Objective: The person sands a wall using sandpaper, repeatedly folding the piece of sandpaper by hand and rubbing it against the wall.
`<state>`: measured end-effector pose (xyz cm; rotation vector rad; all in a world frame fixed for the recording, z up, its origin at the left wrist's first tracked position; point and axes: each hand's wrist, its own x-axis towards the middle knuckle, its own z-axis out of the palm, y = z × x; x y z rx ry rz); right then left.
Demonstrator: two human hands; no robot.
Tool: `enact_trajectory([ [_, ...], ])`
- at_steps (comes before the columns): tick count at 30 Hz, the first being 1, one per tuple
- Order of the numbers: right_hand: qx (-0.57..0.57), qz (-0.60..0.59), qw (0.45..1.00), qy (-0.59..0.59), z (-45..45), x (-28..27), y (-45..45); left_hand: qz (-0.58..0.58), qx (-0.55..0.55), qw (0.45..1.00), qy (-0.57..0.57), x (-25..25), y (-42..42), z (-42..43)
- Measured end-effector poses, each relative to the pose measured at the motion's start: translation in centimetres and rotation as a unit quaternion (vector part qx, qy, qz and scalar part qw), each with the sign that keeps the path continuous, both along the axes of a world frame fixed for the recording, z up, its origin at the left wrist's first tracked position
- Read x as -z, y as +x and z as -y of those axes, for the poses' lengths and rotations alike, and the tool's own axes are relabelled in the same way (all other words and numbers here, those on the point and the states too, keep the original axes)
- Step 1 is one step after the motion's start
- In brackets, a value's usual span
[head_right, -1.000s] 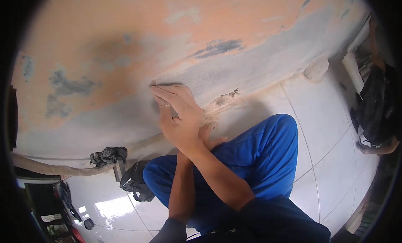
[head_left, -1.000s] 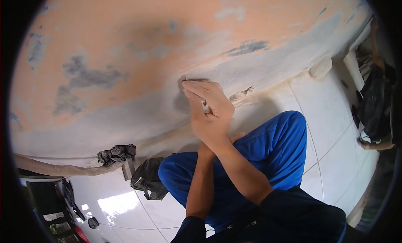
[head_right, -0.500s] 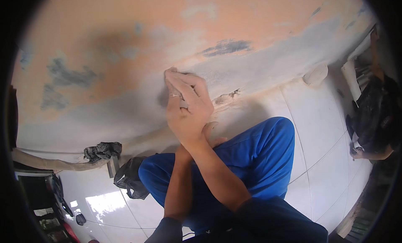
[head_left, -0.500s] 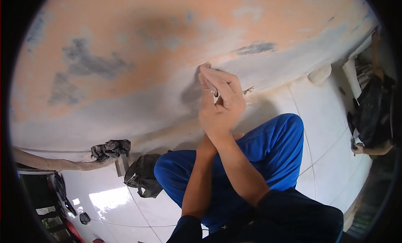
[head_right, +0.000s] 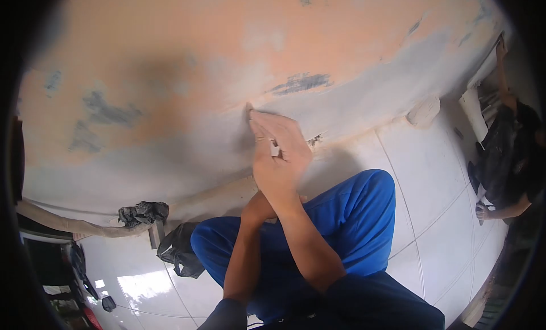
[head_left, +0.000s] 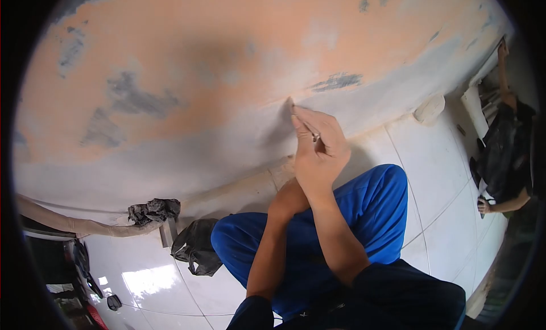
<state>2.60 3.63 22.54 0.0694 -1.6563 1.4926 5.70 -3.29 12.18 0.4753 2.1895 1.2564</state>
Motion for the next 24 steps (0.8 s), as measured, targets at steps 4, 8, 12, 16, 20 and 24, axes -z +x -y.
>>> enact_trajectory([
  [4,0.009,-0.026,1.000,-0.001,2.3,0.3,-0.6,-0.007,-0.023,1.000,0.011,-0.8,1.2,0.7],
  [8,-0.045,-0.017,0.998,0.034,2.0,-0.1,0.4,-0.019,-0.032,0.999,0.014,-0.9,1.0,0.6],
  [12,0.047,-0.033,0.998,-0.021,0.9,0.8,-0.1,-0.028,-0.037,0.999,0.021,-1.0,1.1,0.5],
  [16,0.002,-0.032,0.999,0.044,2.1,0.7,-0.4,-0.025,-0.046,0.998,0.016,-1.2,1.4,0.6],
  [20,0.069,-0.006,0.998,0.011,0.1,0.7,0.1,-0.043,-0.053,0.997,0.024,-1.0,1.5,0.7],
  [24,0.002,-0.032,0.999,0.025,2.7,1.1,-0.5,-0.035,-0.058,0.996,0.056,-1.1,2.1,0.6],
])
